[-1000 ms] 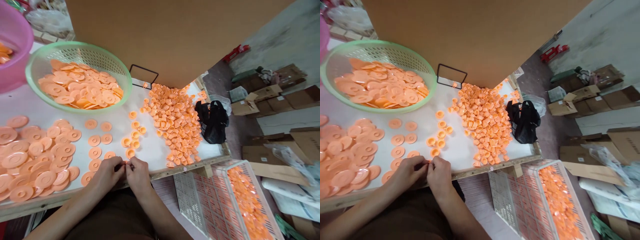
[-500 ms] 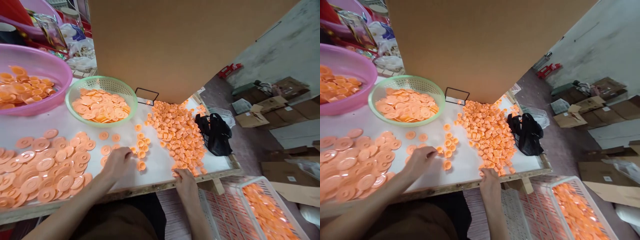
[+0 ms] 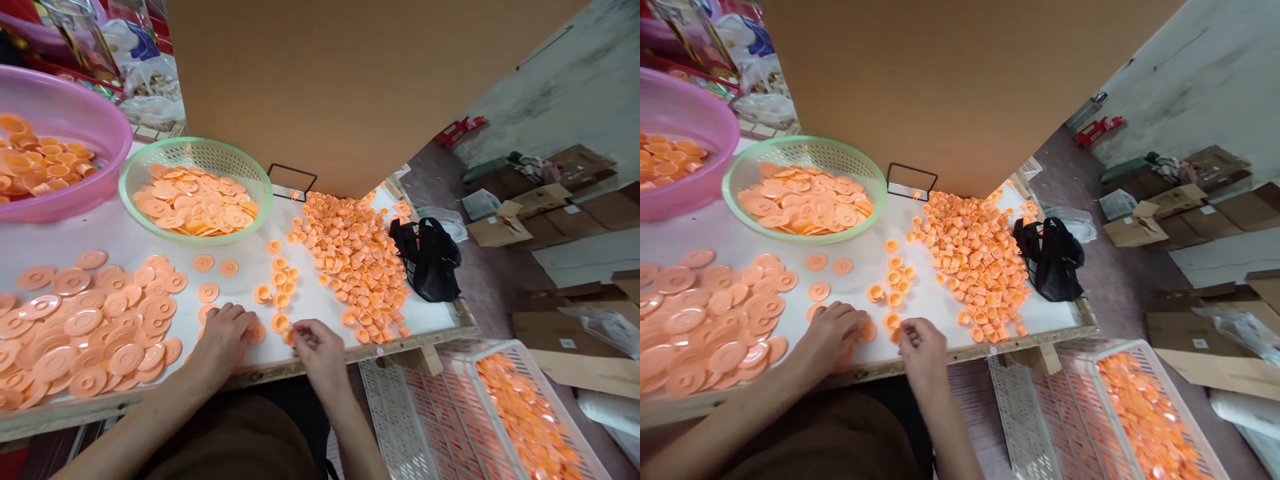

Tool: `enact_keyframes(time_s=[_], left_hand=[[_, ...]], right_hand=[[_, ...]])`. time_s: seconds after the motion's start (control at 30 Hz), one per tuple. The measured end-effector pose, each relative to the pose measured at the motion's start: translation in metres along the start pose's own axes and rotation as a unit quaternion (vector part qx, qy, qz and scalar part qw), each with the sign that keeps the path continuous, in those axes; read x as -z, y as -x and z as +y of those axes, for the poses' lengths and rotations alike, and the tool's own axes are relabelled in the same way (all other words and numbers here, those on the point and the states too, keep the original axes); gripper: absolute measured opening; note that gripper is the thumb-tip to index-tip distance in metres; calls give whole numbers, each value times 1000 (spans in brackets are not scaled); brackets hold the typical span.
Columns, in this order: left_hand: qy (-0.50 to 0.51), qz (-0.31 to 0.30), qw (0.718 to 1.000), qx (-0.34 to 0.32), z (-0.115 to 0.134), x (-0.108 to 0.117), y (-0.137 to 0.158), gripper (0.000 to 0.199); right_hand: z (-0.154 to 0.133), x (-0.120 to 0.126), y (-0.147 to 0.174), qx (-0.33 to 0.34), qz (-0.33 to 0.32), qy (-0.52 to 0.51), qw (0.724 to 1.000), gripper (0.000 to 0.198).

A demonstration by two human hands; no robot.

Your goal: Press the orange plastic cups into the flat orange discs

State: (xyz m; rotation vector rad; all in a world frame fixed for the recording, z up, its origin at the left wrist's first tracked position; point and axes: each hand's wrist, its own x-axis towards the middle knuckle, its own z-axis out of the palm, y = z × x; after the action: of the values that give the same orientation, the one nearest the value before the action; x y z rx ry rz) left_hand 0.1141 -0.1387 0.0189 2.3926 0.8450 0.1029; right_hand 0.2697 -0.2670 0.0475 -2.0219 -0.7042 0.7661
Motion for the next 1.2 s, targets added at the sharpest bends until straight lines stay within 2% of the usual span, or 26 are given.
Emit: enact_keyframes(time_s=[0.1, 0.2, 0.33, 0.53, 0.7, 0.87, 0.93, 1.03, 1.2], left_hand=[[11, -8, 1000, 4, -7, 2, 2, 13], [23, -22, 999, 8, -7, 3, -1, 23], [41, -39, 998, 5, -4, 2, -4, 29], [42, -29, 999, -11, -7, -4, -3, 26], [58, -47, 997, 1, -8, -2, -3, 25], [195, -68, 974, 89, -4, 7, -7, 26], [217, -80, 965, 122, 0, 8, -11, 21], [214, -88, 962, 147, 5, 6, -13, 10], [268, -95, 945, 163, 3, 3, -10, 12]], right_hand=[[-9, -37, 3, 51, -22, 66, 996, 12], [-7, -53, 0, 96, 0, 173, 980, 16], [-6, -51, -5, 124, -3, 234, 964, 18], [-7, -48, -8, 67, -30, 162, 984, 17], [-7, -58, -6, 88, -27, 200, 976, 18], [-11, -58, -5, 113, -27, 245, 963, 17], [-12, -57, -4, 114, -32, 255, 960, 17], [-12, -59, -2, 118, -37, 258, 958, 17], [-5, -69, 3, 116, -10, 231, 966, 15]])
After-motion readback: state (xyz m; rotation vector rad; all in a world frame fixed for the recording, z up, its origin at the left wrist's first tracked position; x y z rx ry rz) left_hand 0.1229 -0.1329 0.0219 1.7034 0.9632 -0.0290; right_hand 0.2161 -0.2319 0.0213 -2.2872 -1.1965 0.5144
